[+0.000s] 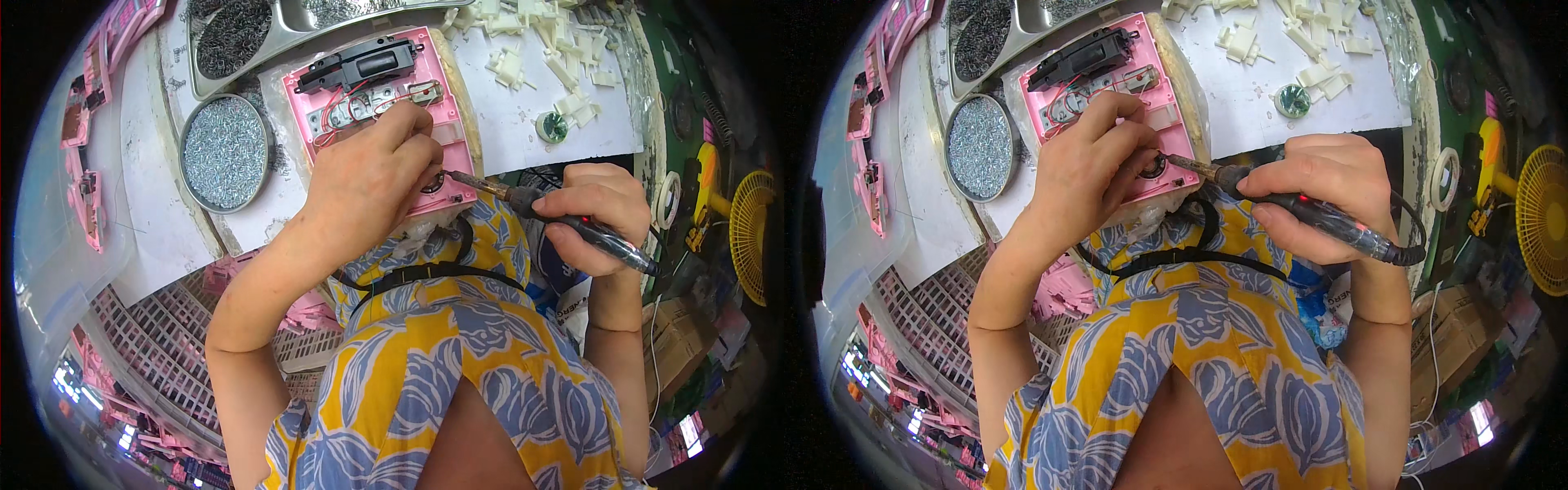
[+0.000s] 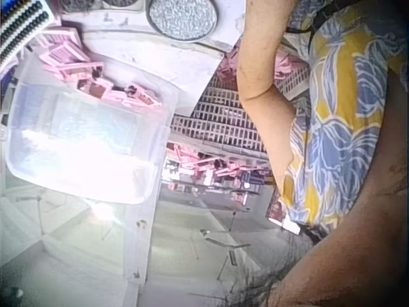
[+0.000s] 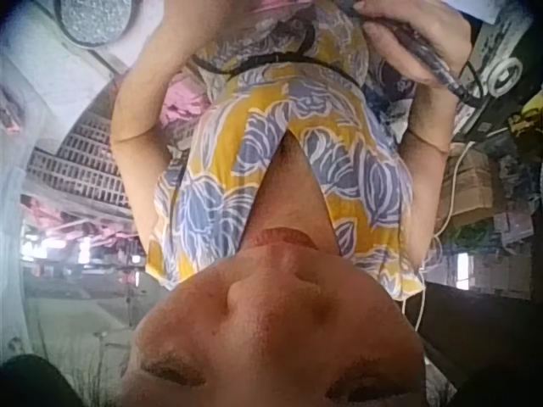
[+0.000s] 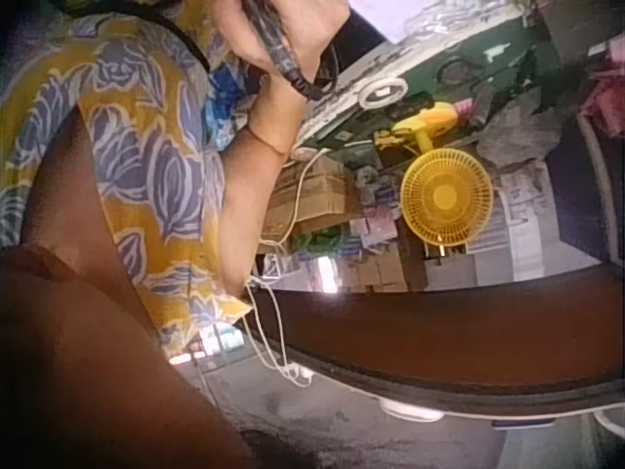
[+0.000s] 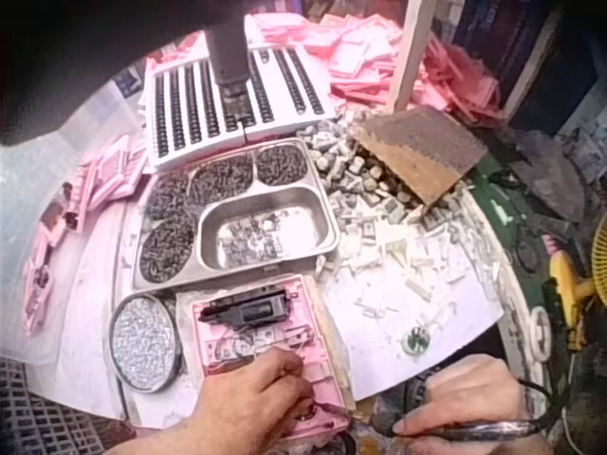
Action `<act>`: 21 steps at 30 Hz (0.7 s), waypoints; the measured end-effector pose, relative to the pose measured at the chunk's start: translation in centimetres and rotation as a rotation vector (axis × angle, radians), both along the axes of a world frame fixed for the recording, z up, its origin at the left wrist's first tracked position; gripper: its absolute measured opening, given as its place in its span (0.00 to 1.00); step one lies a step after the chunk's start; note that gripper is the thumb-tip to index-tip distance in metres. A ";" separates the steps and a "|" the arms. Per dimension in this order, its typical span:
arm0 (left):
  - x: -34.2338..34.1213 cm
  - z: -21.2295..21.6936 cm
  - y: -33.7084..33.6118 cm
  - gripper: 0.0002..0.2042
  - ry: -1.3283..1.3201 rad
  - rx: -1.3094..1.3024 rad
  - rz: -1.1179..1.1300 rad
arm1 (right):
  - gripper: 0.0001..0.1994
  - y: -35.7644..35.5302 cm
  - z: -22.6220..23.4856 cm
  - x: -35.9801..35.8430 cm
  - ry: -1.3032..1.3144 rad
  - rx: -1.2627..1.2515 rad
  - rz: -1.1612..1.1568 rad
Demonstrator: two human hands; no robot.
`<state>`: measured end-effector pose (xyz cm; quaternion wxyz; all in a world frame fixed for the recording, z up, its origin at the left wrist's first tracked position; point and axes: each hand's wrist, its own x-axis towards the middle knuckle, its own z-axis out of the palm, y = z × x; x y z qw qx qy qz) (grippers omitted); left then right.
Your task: Assembling electronic and plastic components of toy cameras at a factory workbench.
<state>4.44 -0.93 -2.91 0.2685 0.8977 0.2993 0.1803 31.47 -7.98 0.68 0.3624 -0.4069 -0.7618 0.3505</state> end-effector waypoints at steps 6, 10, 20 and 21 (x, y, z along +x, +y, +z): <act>-0.1 -0.1 0.1 0.10 -0.011 -0.027 -0.018 | 0.12 0.1 0.3 -0.1 -0.011 -0.005 -0.006; -0.1 -0.2 0.0 0.09 -0.024 -0.032 -0.006 | 0.11 -0.3 0.7 0.4 -0.004 0.006 -0.053; -0.3 0.3 0.4 0.10 -0.044 -0.044 -0.041 | 0.11 -1.0 1.0 1.3 0.009 0.058 -0.133; -0.3 0.3 0.5 0.10 -0.050 -0.040 -0.051 | 0.11 -1.0 1.2 1.3 0.008 0.055 -0.132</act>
